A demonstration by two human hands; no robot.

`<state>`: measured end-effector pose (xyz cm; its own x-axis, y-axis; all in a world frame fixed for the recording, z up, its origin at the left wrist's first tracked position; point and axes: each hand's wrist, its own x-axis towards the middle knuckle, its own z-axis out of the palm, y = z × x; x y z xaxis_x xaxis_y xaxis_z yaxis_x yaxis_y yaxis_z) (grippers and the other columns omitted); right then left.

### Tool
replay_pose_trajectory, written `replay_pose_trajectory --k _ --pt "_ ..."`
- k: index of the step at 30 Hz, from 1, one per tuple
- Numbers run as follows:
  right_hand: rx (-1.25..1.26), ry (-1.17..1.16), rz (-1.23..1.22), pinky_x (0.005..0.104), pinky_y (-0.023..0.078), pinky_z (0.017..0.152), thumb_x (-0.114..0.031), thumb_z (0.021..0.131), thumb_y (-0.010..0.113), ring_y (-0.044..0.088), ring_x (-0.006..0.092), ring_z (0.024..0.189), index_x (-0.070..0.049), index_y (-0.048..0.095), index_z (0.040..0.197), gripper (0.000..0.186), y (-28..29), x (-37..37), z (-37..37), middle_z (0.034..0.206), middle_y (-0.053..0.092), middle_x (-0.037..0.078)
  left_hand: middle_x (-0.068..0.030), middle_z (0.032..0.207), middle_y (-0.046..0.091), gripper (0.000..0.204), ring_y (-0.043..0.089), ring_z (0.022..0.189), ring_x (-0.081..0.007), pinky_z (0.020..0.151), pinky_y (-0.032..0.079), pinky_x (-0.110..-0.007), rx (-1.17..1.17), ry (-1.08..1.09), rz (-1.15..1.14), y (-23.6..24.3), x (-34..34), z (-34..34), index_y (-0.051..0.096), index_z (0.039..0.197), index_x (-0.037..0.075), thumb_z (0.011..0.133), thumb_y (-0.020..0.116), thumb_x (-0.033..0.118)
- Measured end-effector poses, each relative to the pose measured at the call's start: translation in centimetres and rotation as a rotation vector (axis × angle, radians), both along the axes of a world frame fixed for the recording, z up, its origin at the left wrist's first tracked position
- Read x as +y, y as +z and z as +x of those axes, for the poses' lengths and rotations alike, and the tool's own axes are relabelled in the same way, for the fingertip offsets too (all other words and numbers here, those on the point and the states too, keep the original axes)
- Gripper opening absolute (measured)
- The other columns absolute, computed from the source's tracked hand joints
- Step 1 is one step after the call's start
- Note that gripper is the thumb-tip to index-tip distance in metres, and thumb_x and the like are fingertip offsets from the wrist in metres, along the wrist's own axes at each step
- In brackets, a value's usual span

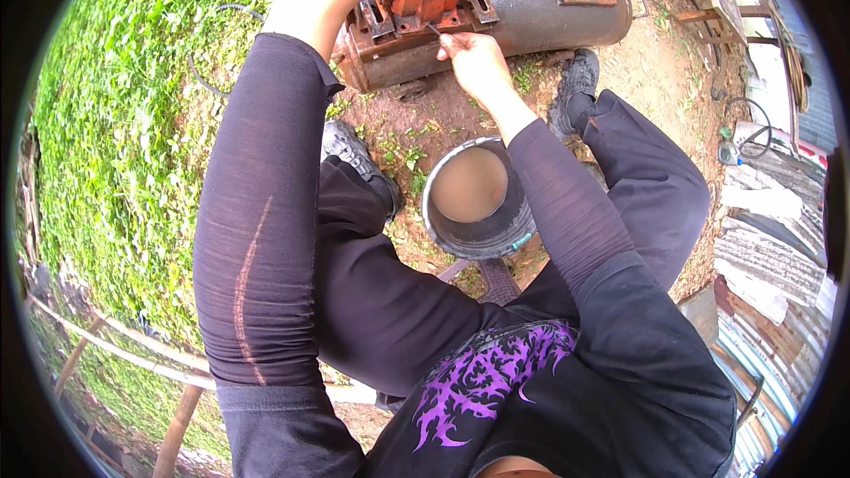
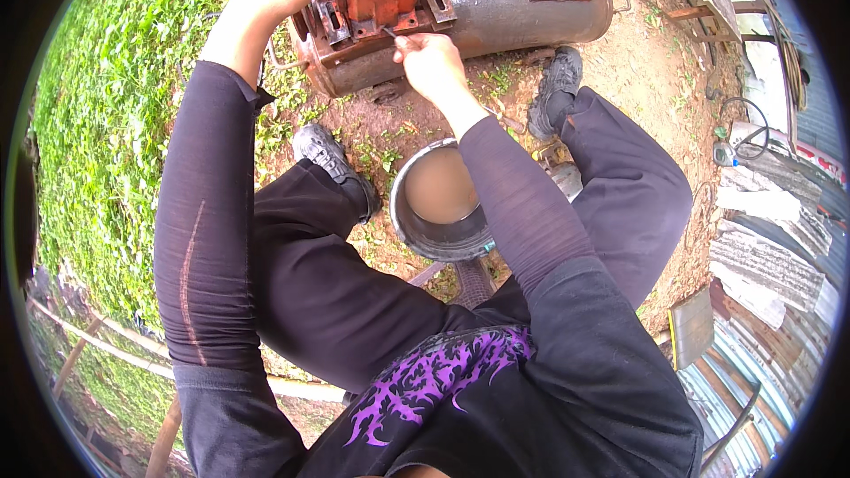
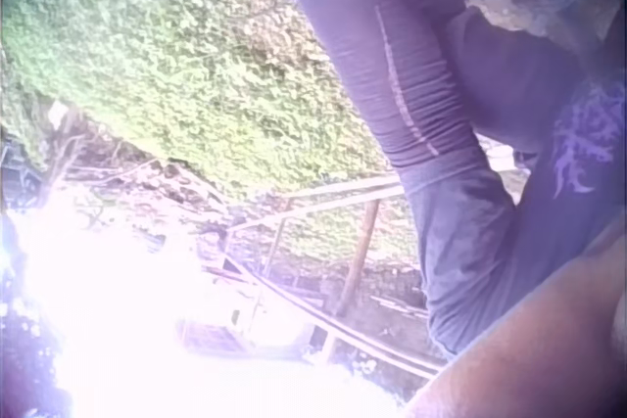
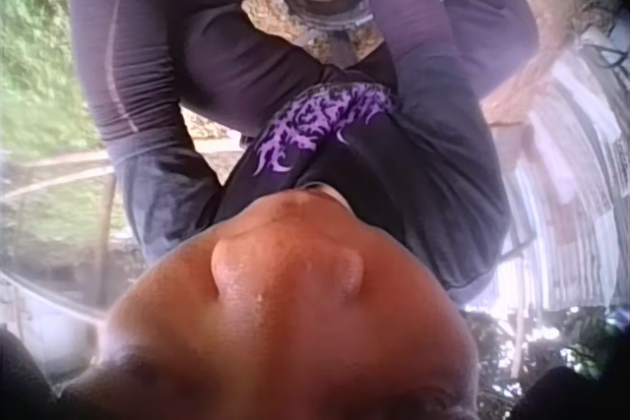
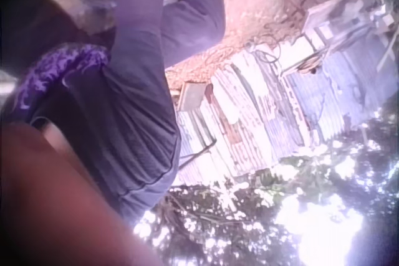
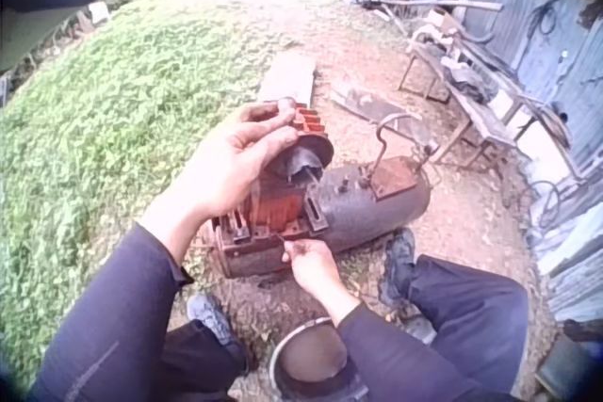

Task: The person removes bolts from a red machine component by hand, cleans the parts and their hands in a bucket of water, and removes a gasket from the unit.

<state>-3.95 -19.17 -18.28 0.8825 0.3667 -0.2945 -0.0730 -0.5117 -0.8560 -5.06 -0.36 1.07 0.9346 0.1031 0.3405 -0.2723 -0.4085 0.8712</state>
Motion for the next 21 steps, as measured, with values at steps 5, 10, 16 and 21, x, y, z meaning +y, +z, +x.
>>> replay_pose_trajectory --k 5,10,16,21 --pt "0.061 0.053 -0.053 0.036 0.05 0.077 -0.03 0.1 0.064 0.065 0.0178 0.078 -0.003 0.073 0.082 0.033 2.0 -1.1 0.4 0.082 0.072 0.011 -0.0148 0.149 0.048 0.046 0.048 0.138 -0.0256 0.115 0.037 -0.034 0.032 0.022 0.033 0.0 0.0 -0.3 0.062 0.135 -0.003 0.101 0.063 0.028" --pt "-0.031 0.08 0.013 0.0359 0.05 0.078 -0.031 0.1 0.063 0.064 0.0184 0.077 -0.005 0.073 0.083 0.033 0.6 -0.3 0.5 0.08 0.071 0.01 -0.0147 0.149 0.048 0.047 0.047 0.138 -0.0252 0.115 0.037 -0.035 -0.002 0.014 0.025 -0.1 0.0 0.0 0.062 0.134 -0.003 0.101 0.063 0.03" --pt "-0.001 -0.05 0.003 0.0359 0.049 0.075 -0.031 0.101 0.062 0.061 0.0179 0.073 -0.005 0.071 0.082 0.033 -0.5 -1.4 0.2 0.074 0.067 0.009 -0.015 0.149 0.049 0.046 0.047 0.139 -0.0251 0.115 0.037 -0.035 0.009 0.025 0.053 0.0 0.1 0.1 0.062 0.134 -0.003 0.101 0.063 0.029" --pt "-0.124 0.069 0.106 0.0351 0.049 0.075 -0.03 0.101 0.062 0.061 0.0186 0.073 -0.005 0.071 0.085 0.031 0.6 -1.1 -0.3 0.077 0.068 0.011 -0.0152 0.149 0.049 0.045 0.047 0.139 -0.0257 0.115 0.037 -0.034 0.003 0.01 0.015 -0.2 0.2 0.2 0.062 0.134 -0.003 0.101 0.062 0.028"
